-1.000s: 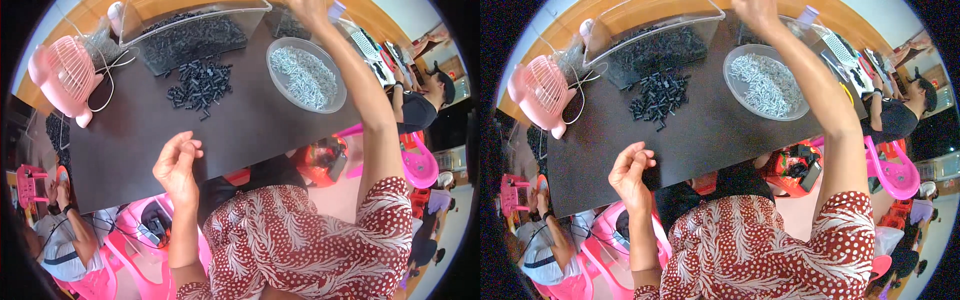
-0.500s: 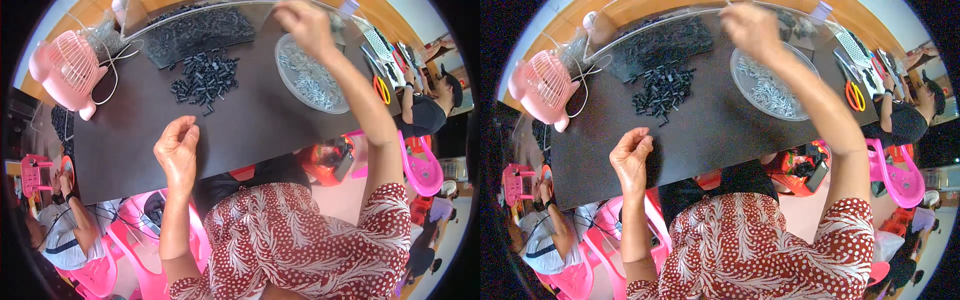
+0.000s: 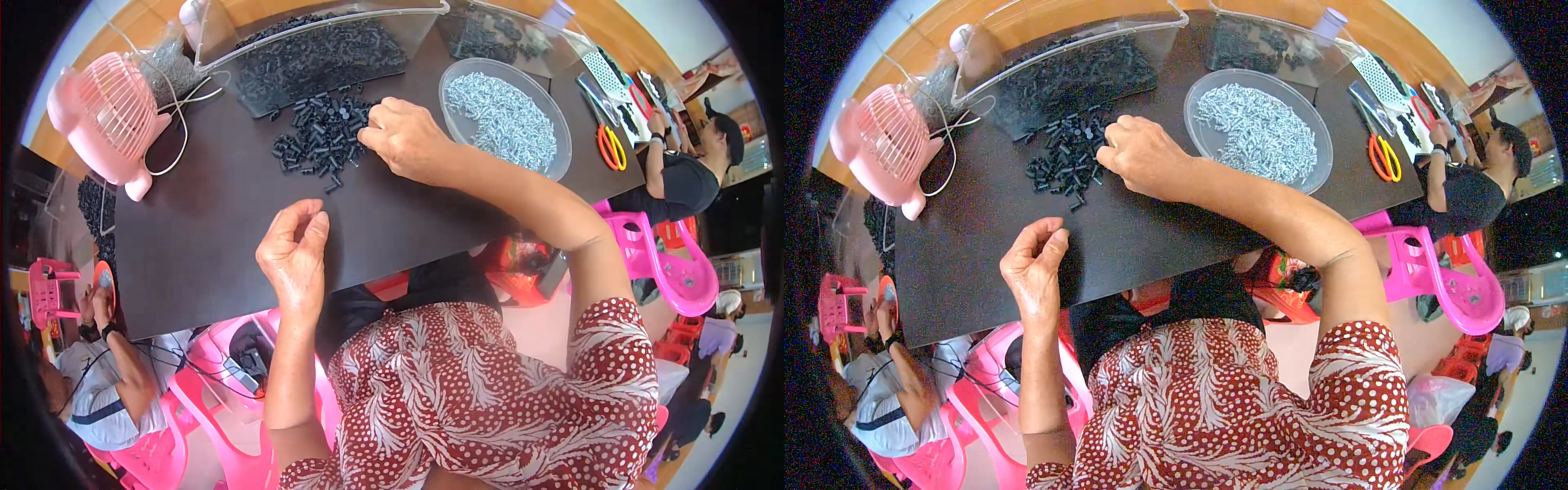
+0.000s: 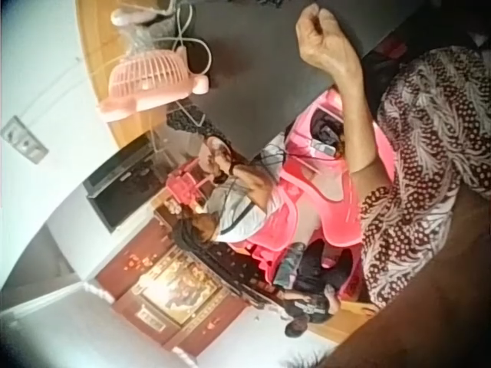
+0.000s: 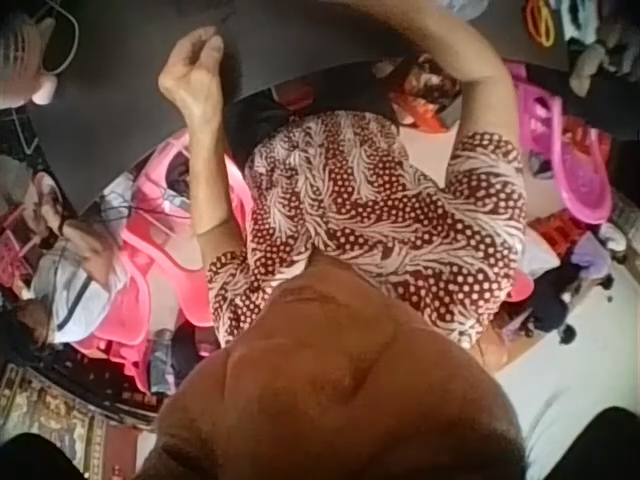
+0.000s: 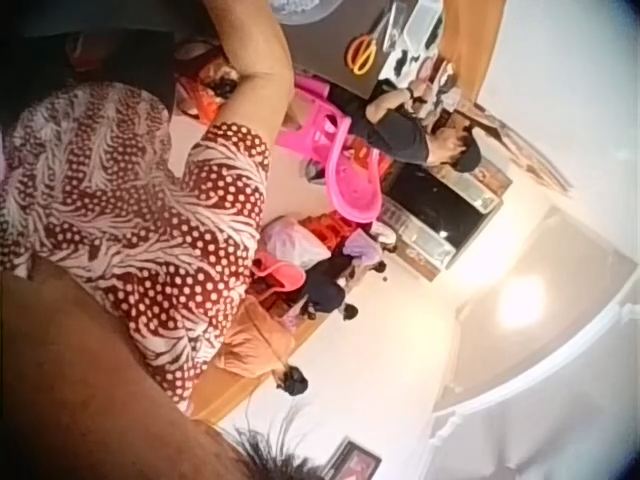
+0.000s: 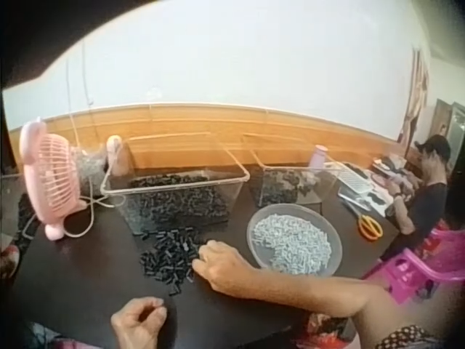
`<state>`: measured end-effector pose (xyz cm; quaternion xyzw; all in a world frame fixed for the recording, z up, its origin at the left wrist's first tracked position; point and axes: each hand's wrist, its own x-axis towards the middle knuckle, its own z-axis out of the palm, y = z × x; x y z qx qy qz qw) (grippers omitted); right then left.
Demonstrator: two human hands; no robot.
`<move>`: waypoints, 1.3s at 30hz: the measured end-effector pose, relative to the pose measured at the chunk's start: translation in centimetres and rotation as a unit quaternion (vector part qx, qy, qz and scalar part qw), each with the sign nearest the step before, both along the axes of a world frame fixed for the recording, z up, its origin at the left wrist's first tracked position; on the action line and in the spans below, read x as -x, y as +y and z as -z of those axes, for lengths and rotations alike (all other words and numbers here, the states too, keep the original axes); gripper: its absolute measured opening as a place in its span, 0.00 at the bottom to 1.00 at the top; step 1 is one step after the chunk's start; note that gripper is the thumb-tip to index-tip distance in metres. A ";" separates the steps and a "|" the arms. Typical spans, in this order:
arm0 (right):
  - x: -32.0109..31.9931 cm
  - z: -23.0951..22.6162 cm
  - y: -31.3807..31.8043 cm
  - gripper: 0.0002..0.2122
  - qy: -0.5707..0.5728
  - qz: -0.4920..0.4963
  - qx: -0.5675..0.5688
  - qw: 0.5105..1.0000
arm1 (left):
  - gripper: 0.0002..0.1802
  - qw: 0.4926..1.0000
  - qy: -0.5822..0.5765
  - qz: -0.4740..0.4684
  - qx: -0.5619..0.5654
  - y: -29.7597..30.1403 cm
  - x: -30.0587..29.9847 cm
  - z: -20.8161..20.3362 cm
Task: The person inserts small white plastic inserts into black plastic connectors by hand at a workbench.
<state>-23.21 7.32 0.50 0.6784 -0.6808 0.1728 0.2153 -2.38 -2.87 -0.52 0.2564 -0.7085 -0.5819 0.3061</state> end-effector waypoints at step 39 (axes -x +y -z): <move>-11.8 -0.4 2.9 0.11 -0.307 -0.049 0.209 0.927 | 0.08 0.966 0.196 -0.031 -0.167 4.1 -0.1 -0.9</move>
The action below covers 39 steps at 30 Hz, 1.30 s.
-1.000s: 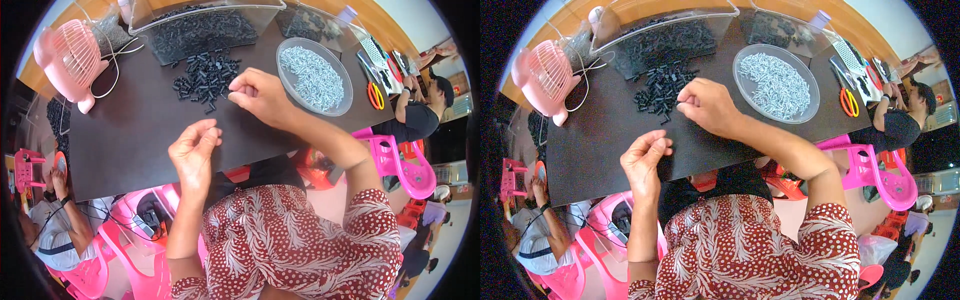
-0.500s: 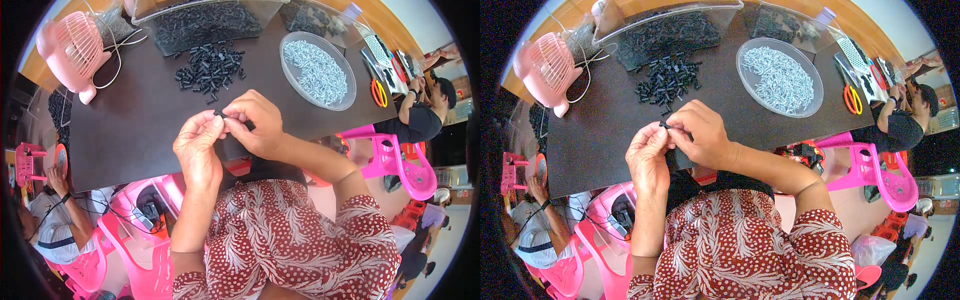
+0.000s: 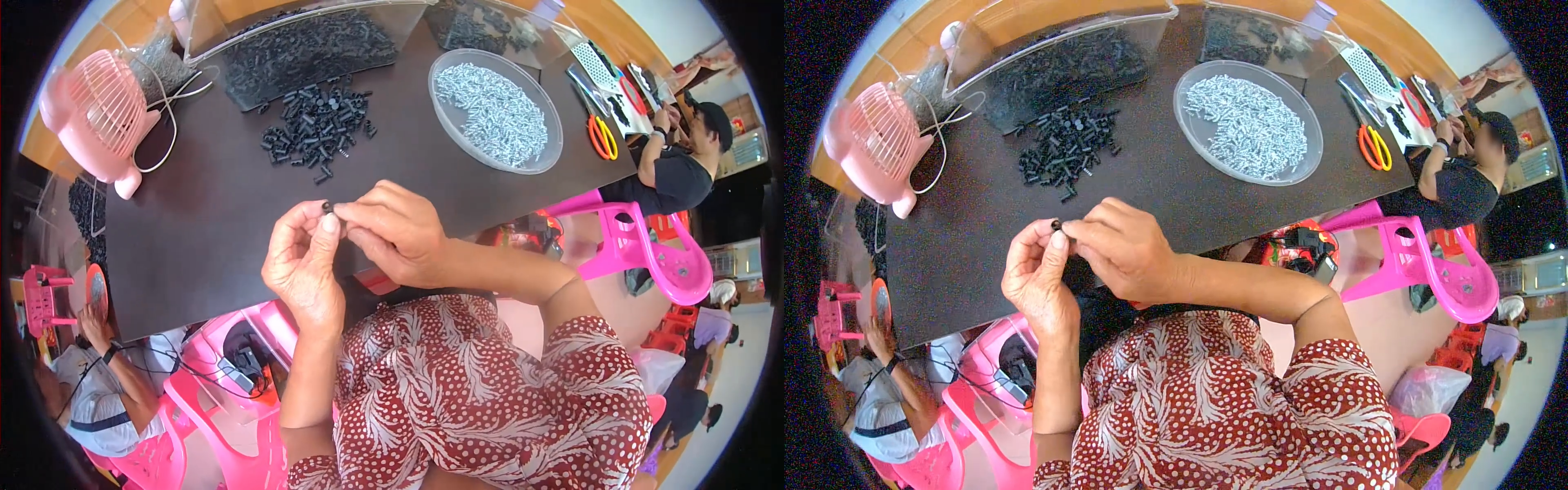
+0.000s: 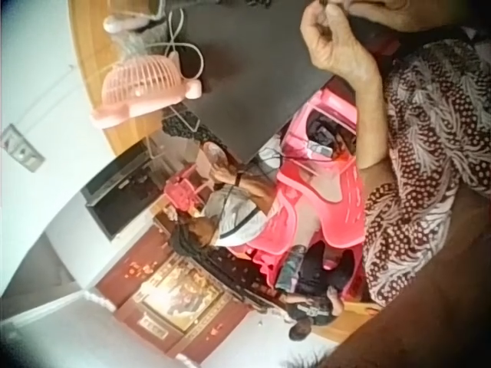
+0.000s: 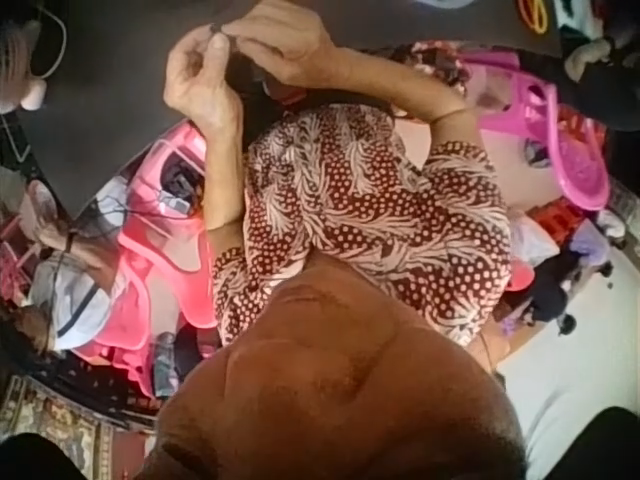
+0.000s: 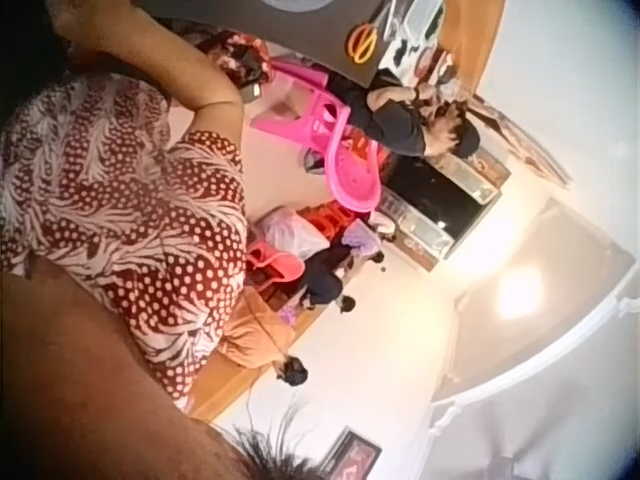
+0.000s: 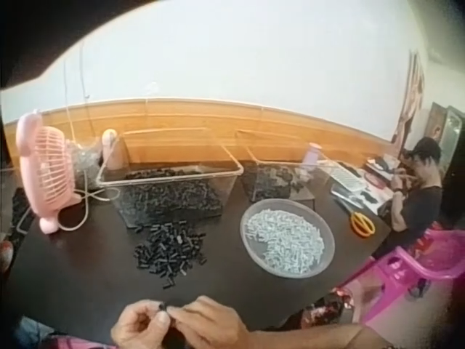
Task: The person inserts small white plastic inserts into black plastic connectors by hand at a workbench.
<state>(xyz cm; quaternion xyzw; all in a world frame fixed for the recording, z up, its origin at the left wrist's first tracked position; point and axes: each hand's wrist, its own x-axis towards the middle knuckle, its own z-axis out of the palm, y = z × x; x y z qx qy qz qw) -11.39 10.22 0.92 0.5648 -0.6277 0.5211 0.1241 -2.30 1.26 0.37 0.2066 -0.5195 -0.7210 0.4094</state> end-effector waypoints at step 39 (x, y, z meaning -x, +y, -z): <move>4.3 -3.1 -0.6 0.03 -0.174 0.027 -0.257 0.950 | 0.07 0.992 0.007 0.100 -0.080 -1.0 -0.4 1.1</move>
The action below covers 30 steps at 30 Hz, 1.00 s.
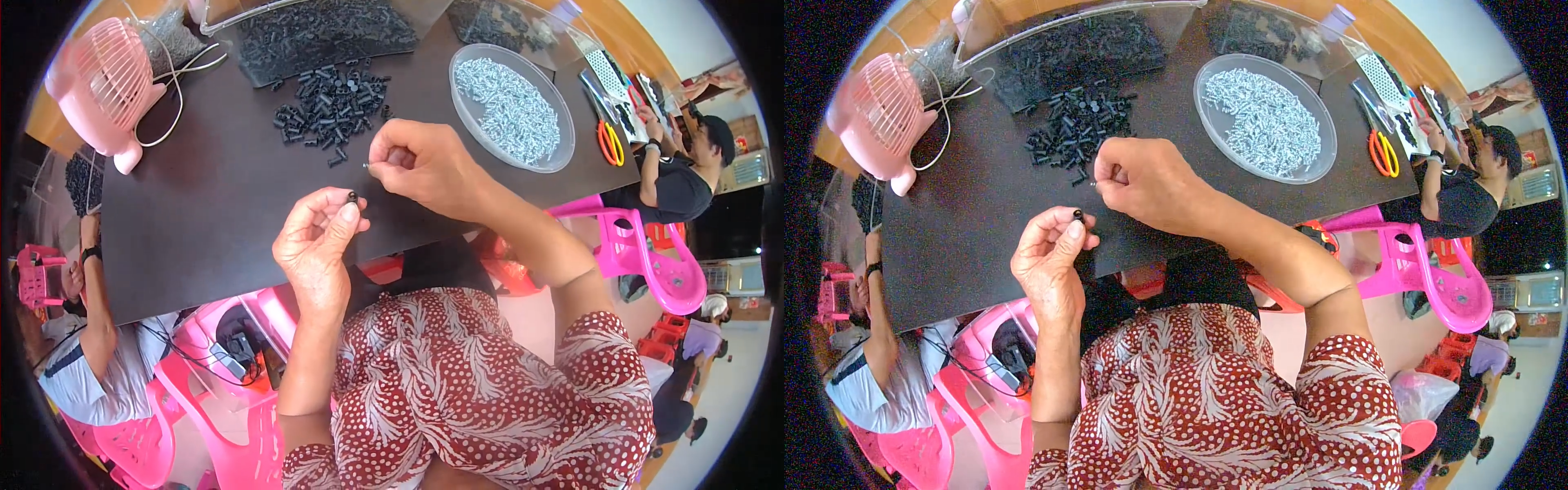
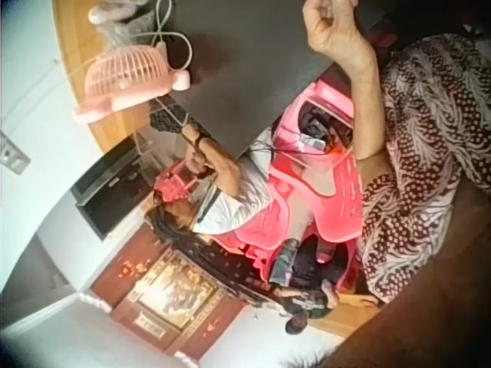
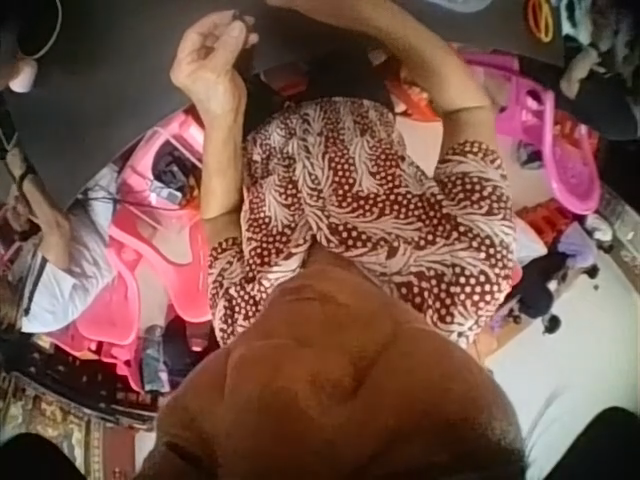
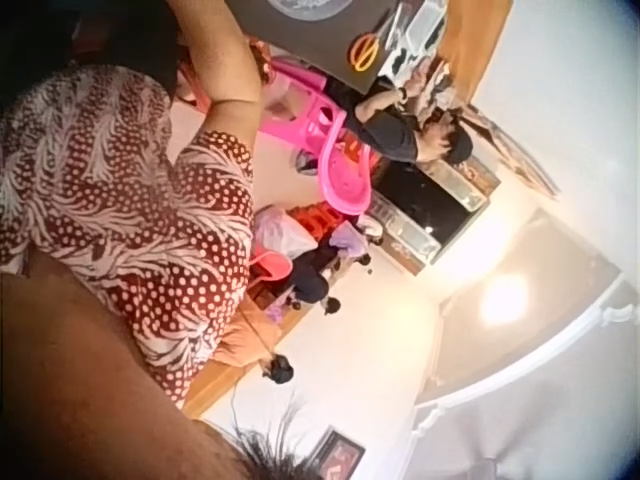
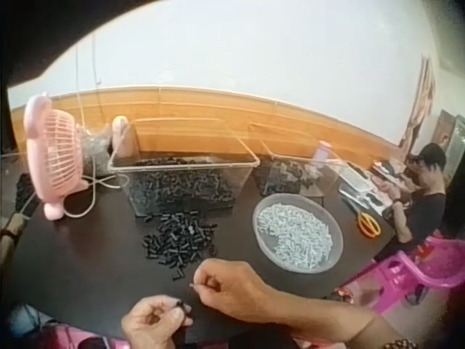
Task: The person inserts small white plastic inserts into black plastic connectors by hand at a workbench.
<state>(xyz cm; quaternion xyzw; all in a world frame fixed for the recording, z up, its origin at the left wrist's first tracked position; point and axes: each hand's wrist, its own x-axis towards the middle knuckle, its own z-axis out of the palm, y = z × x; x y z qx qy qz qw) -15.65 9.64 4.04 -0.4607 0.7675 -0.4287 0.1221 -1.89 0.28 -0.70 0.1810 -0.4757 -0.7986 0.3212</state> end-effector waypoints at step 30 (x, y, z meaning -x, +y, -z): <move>0.0 0.2 -1.0 0.06 0.275 -0.136 0.083 0.948 | 0.08 1.000 -0.015 0.001 0.000 -0.5 -1.1 -0.2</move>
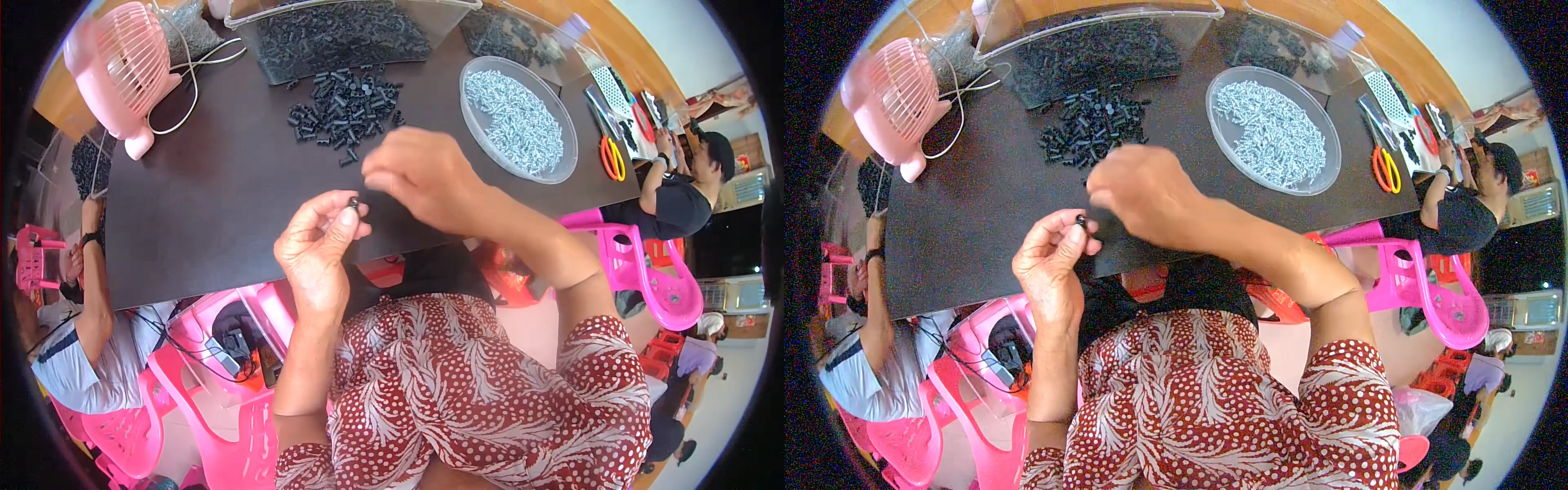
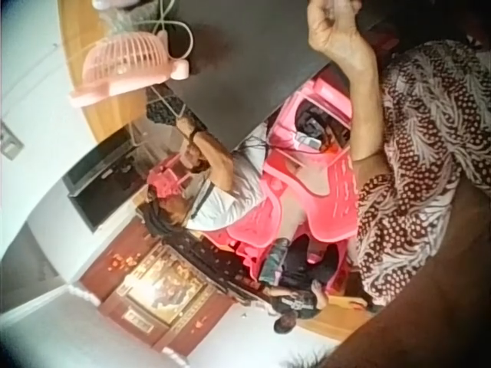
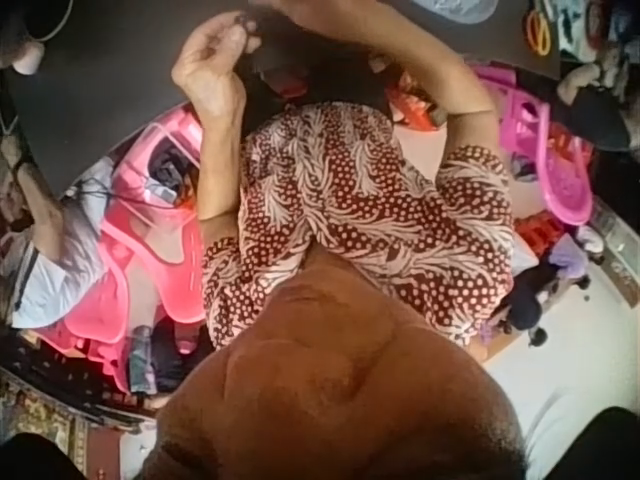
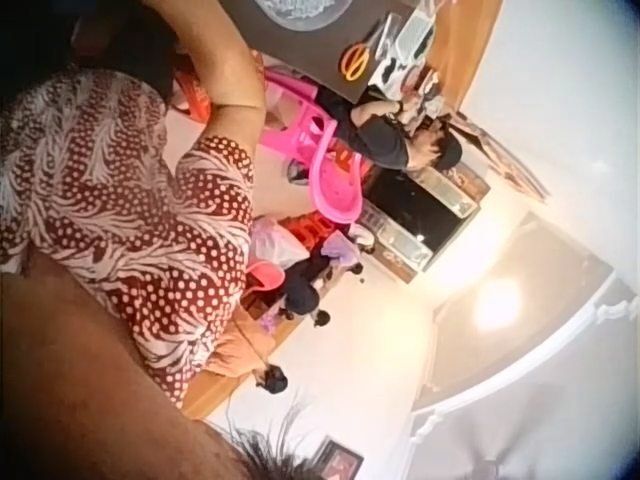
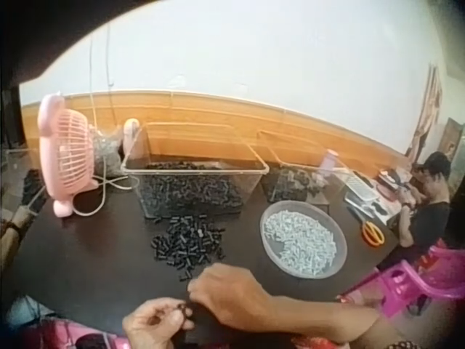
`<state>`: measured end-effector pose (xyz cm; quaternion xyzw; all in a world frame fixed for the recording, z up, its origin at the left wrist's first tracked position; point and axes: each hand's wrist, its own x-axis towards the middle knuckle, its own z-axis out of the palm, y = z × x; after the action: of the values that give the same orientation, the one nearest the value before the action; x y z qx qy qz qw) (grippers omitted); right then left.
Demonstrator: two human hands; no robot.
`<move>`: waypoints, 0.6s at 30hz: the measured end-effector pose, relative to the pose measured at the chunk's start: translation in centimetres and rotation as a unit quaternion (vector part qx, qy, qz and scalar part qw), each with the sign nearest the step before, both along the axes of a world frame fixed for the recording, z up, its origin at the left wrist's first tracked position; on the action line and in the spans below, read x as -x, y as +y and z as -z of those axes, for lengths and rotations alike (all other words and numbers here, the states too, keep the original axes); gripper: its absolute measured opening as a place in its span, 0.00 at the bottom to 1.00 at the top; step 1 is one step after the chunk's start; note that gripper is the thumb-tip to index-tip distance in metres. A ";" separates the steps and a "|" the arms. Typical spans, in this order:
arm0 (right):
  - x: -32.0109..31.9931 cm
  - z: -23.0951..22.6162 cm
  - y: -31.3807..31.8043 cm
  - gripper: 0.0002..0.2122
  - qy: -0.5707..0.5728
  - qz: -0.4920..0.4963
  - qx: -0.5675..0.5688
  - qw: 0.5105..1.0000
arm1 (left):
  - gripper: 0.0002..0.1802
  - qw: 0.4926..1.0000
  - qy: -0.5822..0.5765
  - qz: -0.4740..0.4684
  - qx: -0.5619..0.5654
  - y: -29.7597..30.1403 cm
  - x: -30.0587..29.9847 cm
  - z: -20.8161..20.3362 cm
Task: The person inserts small white plastic inserts into black plastic connectors by hand at a workbench.
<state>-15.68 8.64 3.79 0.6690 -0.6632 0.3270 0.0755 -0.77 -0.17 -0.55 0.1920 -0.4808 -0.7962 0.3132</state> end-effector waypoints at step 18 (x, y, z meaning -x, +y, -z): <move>0.7 2.8 -3.7 0.09 0.188 -0.040 -0.007 0.981 | 0.08 0.999 0.021 -0.031 -0.026 -0.7 -0.3 0.1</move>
<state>-16.39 4.97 0.99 0.7451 -0.6119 0.1938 0.1812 -0.43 -0.92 -0.66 0.1977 -0.4469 -0.8023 0.3427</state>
